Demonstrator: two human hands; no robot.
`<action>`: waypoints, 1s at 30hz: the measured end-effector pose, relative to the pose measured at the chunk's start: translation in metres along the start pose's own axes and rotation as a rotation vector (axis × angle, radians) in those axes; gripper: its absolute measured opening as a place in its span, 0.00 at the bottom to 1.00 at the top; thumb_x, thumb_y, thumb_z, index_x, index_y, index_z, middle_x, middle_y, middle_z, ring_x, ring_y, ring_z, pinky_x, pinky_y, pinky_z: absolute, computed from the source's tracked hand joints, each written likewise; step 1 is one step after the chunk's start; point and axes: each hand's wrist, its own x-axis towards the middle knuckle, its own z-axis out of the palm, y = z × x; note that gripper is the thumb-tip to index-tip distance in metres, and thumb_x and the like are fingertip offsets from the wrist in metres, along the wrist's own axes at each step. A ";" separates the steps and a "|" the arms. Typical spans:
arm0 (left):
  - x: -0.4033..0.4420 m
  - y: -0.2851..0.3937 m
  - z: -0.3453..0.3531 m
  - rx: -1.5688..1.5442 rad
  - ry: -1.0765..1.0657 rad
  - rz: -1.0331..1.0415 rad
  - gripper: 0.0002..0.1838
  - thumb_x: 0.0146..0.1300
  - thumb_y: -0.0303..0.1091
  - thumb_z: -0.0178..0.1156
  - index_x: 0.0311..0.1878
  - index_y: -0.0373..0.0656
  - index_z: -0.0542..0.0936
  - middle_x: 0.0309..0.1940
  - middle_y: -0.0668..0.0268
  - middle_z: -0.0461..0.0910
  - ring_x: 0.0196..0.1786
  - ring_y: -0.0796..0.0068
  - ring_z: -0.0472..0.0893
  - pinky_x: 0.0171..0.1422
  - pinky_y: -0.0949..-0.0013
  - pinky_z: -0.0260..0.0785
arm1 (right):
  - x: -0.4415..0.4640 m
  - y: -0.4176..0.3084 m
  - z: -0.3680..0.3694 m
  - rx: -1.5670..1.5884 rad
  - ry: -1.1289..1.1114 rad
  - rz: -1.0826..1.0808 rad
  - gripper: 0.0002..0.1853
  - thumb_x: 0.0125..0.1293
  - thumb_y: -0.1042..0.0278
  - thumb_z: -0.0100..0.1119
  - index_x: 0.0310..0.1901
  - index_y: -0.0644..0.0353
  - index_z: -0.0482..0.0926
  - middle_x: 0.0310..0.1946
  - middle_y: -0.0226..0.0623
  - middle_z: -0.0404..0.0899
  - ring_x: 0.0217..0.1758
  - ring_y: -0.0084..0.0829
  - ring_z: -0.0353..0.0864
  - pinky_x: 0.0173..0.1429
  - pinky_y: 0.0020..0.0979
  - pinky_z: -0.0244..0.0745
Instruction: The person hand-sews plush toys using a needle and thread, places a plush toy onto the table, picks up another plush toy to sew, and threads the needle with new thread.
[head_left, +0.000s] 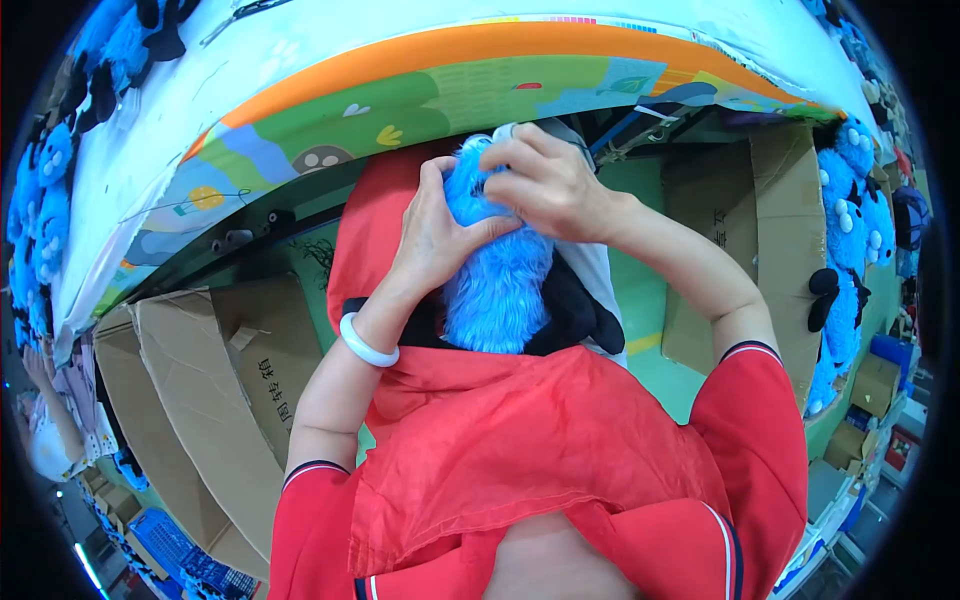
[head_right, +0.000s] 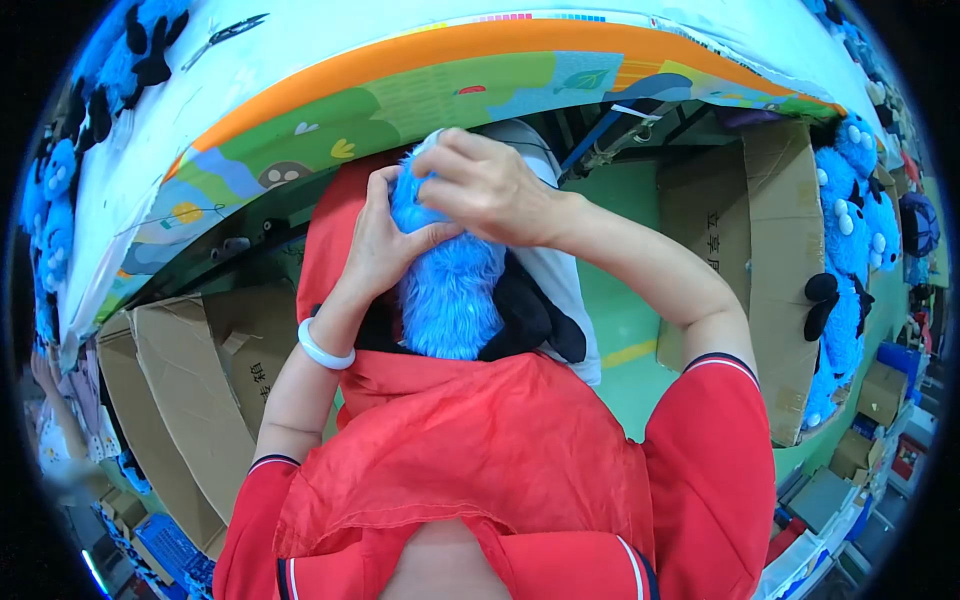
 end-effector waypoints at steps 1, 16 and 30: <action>0.000 0.000 -0.001 -0.001 -0.002 0.003 0.44 0.44 0.48 0.75 0.58 0.35 0.62 0.45 0.46 0.76 0.40 0.50 0.80 0.44 0.56 0.75 | 0.001 -0.003 0.001 0.117 0.041 0.104 0.03 0.58 0.75 0.57 0.29 0.57 0.73 0.36 0.33 0.74 0.36 0.33 0.68 0.40 0.27 0.70; -0.007 0.005 -0.007 -0.028 0.055 -0.086 0.39 0.47 0.43 0.75 0.57 0.35 0.65 0.46 0.50 0.73 0.45 0.57 0.77 0.49 0.61 0.73 | -0.105 -0.113 -0.344 0.297 1.014 -0.091 0.12 0.69 0.75 0.46 0.25 0.61 0.65 0.26 0.39 0.74 0.36 0.31 0.79 0.61 0.39 0.76; -0.002 -0.008 -0.018 0.281 0.107 0.524 0.17 0.52 0.37 0.70 0.42 0.42 0.79 0.36 0.62 0.68 0.34 0.66 0.70 0.37 0.69 0.67 | -0.095 -0.059 -0.259 -1.024 0.967 0.140 0.08 0.76 0.69 0.37 0.40 0.65 0.58 0.18 0.34 0.69 0.31 0.37 0.81 0.46 0.35 0.82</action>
